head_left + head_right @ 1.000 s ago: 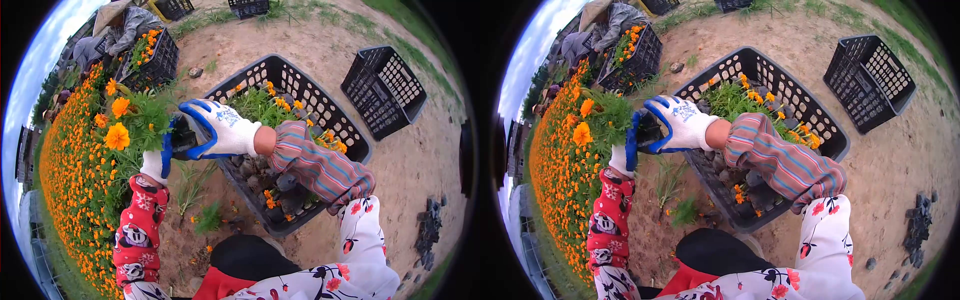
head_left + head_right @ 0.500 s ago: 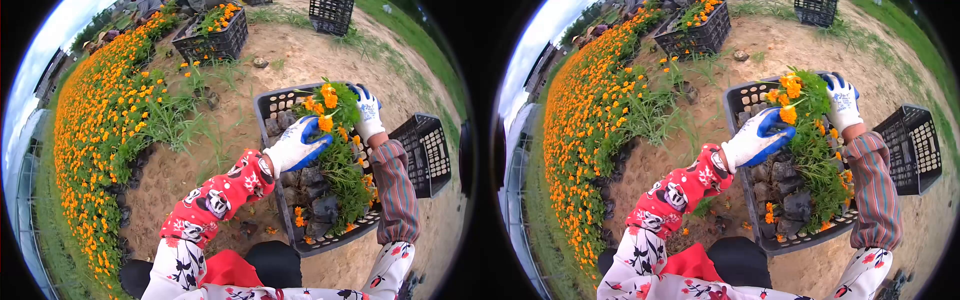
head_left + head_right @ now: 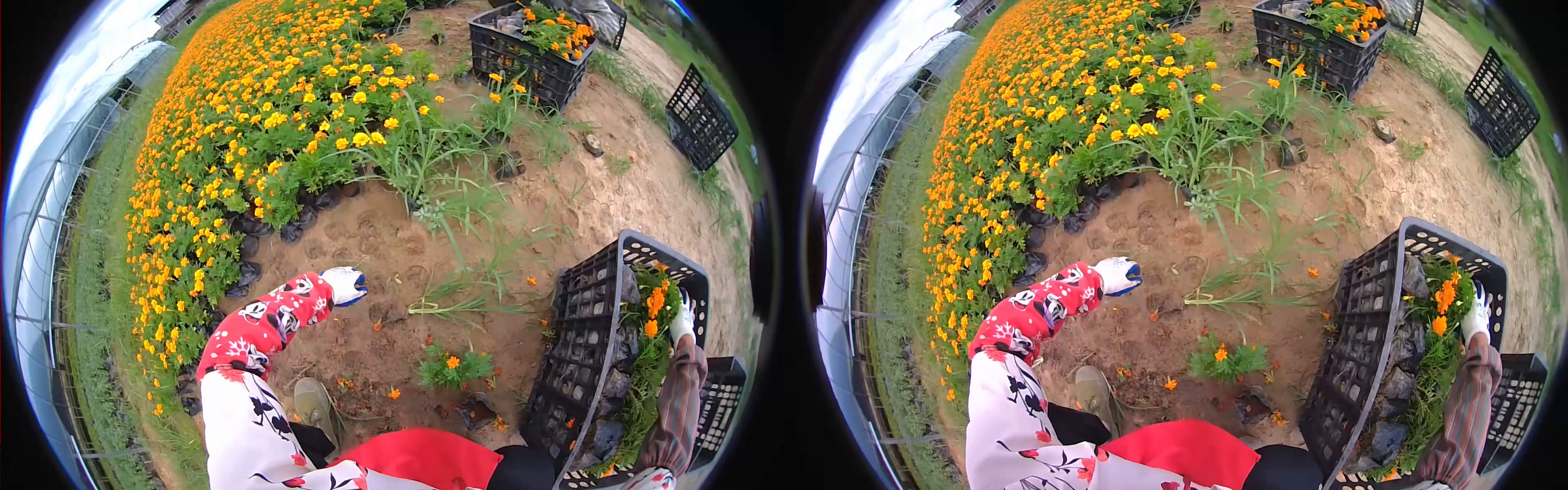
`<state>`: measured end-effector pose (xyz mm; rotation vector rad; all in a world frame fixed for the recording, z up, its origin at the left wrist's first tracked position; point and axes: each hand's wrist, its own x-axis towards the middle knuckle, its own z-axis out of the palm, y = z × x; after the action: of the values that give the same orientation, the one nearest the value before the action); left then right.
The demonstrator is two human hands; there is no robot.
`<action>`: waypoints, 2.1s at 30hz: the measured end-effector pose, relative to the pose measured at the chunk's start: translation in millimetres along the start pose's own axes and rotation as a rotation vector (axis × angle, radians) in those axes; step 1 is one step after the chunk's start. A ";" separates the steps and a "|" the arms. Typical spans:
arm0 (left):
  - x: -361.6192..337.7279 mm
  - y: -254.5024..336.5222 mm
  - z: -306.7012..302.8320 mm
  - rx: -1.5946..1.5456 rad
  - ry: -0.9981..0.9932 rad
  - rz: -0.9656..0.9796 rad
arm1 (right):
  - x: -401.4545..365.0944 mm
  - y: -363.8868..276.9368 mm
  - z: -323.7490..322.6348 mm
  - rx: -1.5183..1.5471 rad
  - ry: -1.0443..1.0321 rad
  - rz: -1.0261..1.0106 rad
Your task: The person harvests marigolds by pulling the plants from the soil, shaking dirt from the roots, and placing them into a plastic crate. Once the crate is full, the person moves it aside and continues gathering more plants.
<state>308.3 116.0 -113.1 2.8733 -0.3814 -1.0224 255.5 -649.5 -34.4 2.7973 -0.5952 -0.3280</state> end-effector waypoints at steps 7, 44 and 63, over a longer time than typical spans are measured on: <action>-9.3 -163.5 5.9 -0.402 0.406 -0.765 | -123.9 -131.9 -102.5 0.561 0.681 -0.345; -40.5 -94.0 19.5 -0.144 0.447 0.173 | -235.7 -613.1 -137.6 0.845 0.041 -1.183; 93.1 -234.9 20.6 -0.487 0.971 -0.275 | -239.5 -546.5 -73.2 0.946 -0.561 -0.938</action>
<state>414.1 319.8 -220.4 2.5830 0.2962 0.3136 261.7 -50.9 -89.6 3.7015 0.7822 -1.3221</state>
